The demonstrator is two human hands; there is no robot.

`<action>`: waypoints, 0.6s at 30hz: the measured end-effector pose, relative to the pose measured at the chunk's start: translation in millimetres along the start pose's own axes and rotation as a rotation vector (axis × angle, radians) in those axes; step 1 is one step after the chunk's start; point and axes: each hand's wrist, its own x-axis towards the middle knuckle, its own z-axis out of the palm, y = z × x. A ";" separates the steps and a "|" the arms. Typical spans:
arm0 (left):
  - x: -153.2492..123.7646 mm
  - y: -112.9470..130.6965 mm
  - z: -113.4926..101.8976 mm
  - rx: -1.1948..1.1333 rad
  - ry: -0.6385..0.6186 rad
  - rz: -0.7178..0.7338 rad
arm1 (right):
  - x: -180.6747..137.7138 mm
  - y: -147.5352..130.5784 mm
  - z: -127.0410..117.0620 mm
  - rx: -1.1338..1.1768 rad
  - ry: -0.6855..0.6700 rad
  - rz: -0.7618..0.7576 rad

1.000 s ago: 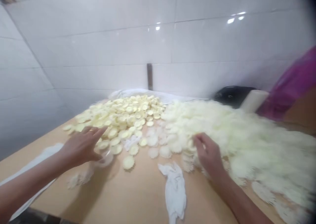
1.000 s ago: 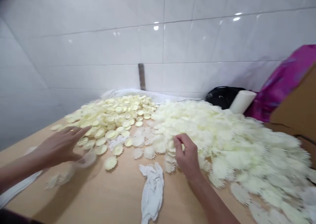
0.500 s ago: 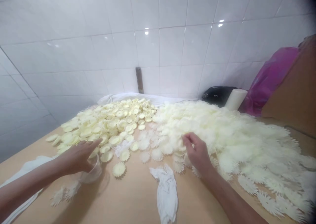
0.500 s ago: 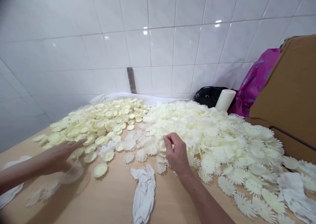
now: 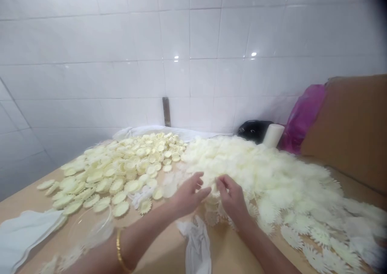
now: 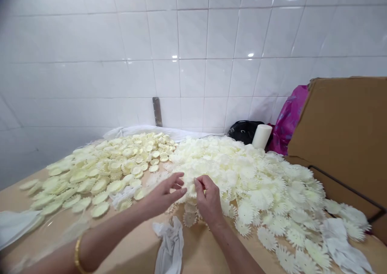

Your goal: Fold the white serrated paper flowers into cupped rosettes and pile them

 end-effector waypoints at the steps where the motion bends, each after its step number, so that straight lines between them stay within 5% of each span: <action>1: 8.2 -6.5 14.6 -0.106 -0.010 -0.007 | 0.3 0.9 0.3 0.002 0.002 0.007; 6: 29.7 -28.0 47.4 -0.325 -0.016 0.091 | 1.3 5.6 6.4 0.029 -0.030 0.044; 18: 37.4 -55.8 40.2 -0.367 0.014 0.045 | -1.8 4.5 14.0 0.009 -0.084 0.035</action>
